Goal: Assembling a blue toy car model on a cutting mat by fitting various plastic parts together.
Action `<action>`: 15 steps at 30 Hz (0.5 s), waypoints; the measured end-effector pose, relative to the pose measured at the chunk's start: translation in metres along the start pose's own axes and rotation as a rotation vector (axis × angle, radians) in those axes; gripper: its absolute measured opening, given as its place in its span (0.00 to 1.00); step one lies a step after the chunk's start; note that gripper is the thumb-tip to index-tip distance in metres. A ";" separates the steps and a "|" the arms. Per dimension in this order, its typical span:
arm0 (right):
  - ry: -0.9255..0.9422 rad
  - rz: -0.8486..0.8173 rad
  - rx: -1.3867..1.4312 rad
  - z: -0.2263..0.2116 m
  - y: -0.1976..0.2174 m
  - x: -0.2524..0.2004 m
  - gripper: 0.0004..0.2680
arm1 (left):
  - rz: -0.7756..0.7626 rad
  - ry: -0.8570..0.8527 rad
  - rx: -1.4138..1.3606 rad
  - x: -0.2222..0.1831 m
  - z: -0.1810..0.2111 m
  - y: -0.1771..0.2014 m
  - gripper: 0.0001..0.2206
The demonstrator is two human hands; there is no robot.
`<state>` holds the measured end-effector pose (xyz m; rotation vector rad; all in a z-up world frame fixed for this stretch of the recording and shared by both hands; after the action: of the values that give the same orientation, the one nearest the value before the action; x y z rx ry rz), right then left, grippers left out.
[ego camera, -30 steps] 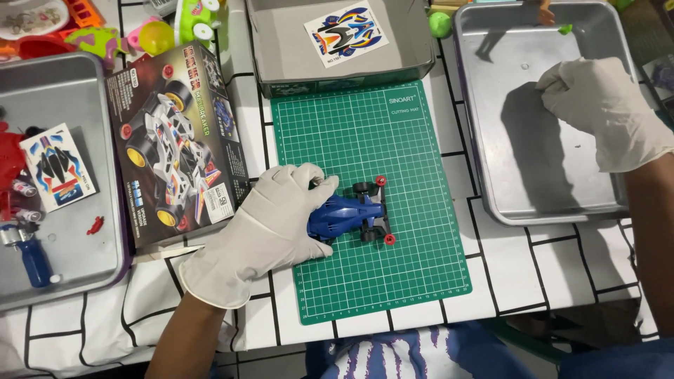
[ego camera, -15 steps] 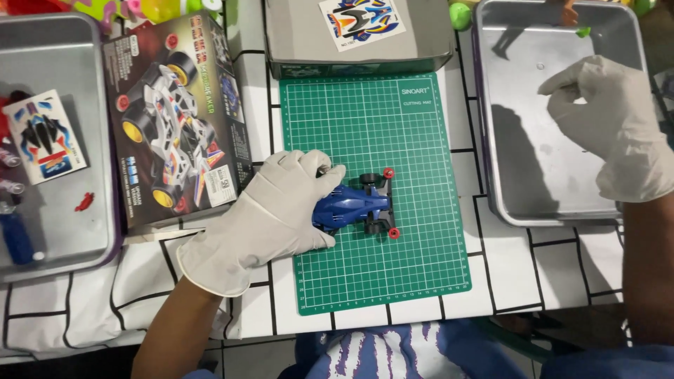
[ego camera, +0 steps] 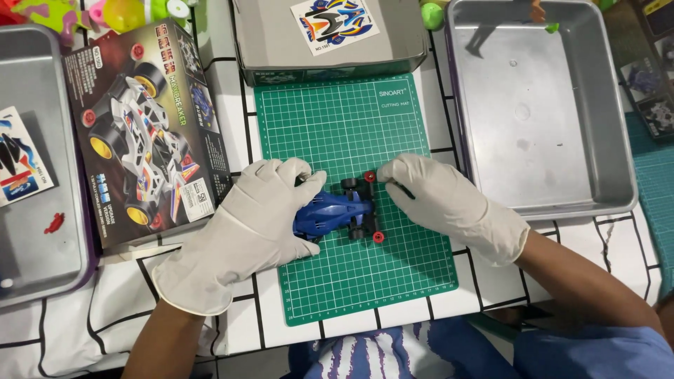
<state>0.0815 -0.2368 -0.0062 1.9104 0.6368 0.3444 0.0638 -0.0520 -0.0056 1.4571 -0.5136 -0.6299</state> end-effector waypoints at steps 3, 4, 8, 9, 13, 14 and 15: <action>0.093 0.031 0.044 -0.003 0.008 -0.004 0.08 | -0.007 0.005 -0.010 0.000 -0.001 -0.004 0.54; 0.010 -0.001 0.114 0.004 0.009 -0.005 0.09 | -0.001 -0.001 -0.005 0.000 -0.001 -0.004 0.55; -0.053 -0.014 0.226 0.008 0.015 -0.005 0.11 | -0.034 0.011 0.020 0.001 -0.002 -0.010 0.56; -0.052 -0.014 0.226 0.007 0.011 -0.004 0.11 | -0.034 0.012 0.020 0.001 -0.002 -0.010 0.56; 0.021 -0.022 0.073 -0.007 0.001 0.004 0.08 | 0.003 0.002 -0.016 -0.001 -0.001 -0.005 0.55; 0.033 -0.053 0.064 -0.010 -0.001 0.006 0.06 | 0.011 0.000 -0.024 -0.001 -0.001 -0.003 0.55; 0.032 -0.052 0.067 -0.022 0.008 0.010 0.06 | 0.009 -0.001 -0.023 -0.001 -0.001 -0.003 0.55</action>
<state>0.0803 -0.2172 0.0097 1.9511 0.7260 0.3244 0.0638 -0.0507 -0.0085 1.4319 -0.5116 -0.6281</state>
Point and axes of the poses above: each hand's wrist, its own x-axis towards the middle knuckle, its own y-axis out of the back of the hand, z = x × y, the point moved 9 cm from there along x, towards the middle knuckle, and after that the axes turned 1 degree about -x, right-handed, at the moved point
